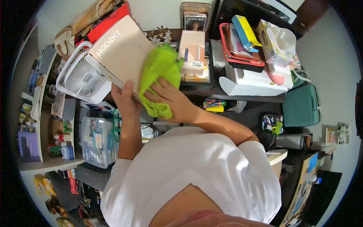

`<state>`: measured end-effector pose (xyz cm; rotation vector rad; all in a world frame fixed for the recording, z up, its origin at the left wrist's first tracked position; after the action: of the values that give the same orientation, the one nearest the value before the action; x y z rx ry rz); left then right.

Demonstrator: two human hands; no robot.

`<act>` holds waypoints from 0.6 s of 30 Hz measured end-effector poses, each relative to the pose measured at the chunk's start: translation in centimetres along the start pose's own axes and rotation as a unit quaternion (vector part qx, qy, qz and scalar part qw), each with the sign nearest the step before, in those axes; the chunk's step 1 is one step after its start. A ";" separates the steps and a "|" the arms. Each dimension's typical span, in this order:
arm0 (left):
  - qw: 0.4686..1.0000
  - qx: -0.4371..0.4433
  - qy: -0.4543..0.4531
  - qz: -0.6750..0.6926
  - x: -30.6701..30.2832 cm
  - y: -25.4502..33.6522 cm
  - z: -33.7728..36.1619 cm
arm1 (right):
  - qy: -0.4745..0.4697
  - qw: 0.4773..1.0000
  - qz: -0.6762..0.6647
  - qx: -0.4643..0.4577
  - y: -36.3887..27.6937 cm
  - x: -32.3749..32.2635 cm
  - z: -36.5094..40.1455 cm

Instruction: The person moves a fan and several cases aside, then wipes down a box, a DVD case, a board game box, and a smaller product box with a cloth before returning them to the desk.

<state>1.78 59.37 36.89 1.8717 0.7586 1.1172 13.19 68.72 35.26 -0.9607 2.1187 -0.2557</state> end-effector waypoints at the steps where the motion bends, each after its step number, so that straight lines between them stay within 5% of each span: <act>1: 1.000 0.015 -0.002 0.008 -0.4 0.2 -0.4 | -0.029 0.999 0.034 -0.024 0.5 0.2 0.8; 5: 0.998 0.030 0.009 0.048 -2.6 0.1 -1.3 | 0.003 0.996 0.026 0.085 5.1 -0.9 4.1; 7: 0.991 0.009 -0.004 0.135 -2.5 0.3 -1.0 | 0.237 0.891 -0.266 0.282 6.7 -2.5 4.5; 9: 0.985 0.011 -0.047 0.168 -2.7 -0.7 -0.4 | 0.197 0.799 -0.431 0.369 6.9 -2.6 4.3; 11: 0.973 0.033 -0.101 0.203 -5.3 -4.4 -1.3 | 0.200 0.796 -0.515 0.246 6.9 -1.5 4.3; 12: 0.989 0.049 -0.104 0.090 -5.5 -4.0 -2.1 | 0.223 0.809 -0.509 0.190 4.4 -3.2 2.5; 15: 0.967 0.069 -0.103 -0.222 -4.4 -0.8 -5.9 | 0.182 0.875 -0.328 0.306 4.5 -5.1 3.7; 16: 0.944 0.057 -0.097 -0.310 -3.3 1.3 -7.5 | 0.189 0.924 -0.188 0.275 4.3 -6.4 4.0; 18: 0.917 0.127 -0.333 -0.178 2.7 7.6 -8.1 | 0.193 0.948 -0.076 0.243 3.5 -8.7 4.0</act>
<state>-3.69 60.54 46.88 2.0355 0.8122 0.1192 17.77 77.78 35.92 -0.8204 2.1628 -1.0663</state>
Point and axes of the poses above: each hand's wrist, its own z-axis away from the middle knuckle, its own x-axis out of the palm, y = z × x, the point moved 4 cm from there along -z, towards the middle knuckle, and after that the axes turned 6 degrees about -z, right-handed, at the moved point
